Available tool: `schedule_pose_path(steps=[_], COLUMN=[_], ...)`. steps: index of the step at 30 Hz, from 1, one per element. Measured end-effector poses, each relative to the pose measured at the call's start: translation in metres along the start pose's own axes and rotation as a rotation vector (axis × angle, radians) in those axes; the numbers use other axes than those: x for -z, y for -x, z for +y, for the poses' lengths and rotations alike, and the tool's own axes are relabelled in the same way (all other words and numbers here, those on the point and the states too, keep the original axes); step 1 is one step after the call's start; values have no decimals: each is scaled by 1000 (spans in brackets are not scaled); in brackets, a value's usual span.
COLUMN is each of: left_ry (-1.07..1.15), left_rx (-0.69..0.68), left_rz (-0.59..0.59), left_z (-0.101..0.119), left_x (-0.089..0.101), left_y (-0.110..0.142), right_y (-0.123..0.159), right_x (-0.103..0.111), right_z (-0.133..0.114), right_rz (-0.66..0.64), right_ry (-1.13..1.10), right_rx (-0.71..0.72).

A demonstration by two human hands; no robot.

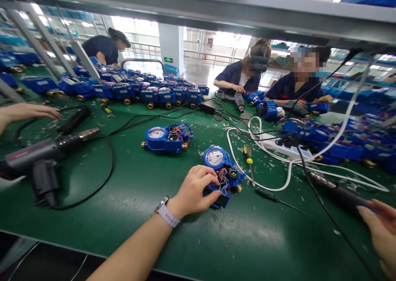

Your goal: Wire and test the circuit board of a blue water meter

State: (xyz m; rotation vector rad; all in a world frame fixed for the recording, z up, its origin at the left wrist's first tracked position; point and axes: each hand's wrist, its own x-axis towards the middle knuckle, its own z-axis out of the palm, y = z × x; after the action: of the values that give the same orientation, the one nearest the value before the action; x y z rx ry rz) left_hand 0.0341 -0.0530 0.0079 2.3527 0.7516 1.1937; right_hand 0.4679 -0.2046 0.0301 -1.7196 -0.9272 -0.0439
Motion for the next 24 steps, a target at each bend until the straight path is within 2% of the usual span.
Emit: schedule_pose_path(steps=[1,3,5,7,10,13,17,24], left_ry=[2,0,-10,-12,15,57,107,159], left_rx=[0,4,33,82,145,165,169,191], left_rz=[-14,-29,-31,-29,-26,2,35,0], left_z=[1,2,5,7,8,7,7,11], left_x=[-1,-4,-7,-11,-18,-23,-25,-28], left_y=[0,1,2,4,6,6,4,3], right_y=[12,39,66,88,109,120,127,128], right_x=[-19,-56,-92,-124,-159,-177,-180,-178], right_z=[-24,-71,-108,-131,-140,-135,-130,-124], right_rz=[-72,-387,-714,-897,-936,-903,-873,-846], right_ry=[23,50,-21,-64,-115,-136,-195,-286], right_rx=[-25,-17,99,221,289,282,235,118])
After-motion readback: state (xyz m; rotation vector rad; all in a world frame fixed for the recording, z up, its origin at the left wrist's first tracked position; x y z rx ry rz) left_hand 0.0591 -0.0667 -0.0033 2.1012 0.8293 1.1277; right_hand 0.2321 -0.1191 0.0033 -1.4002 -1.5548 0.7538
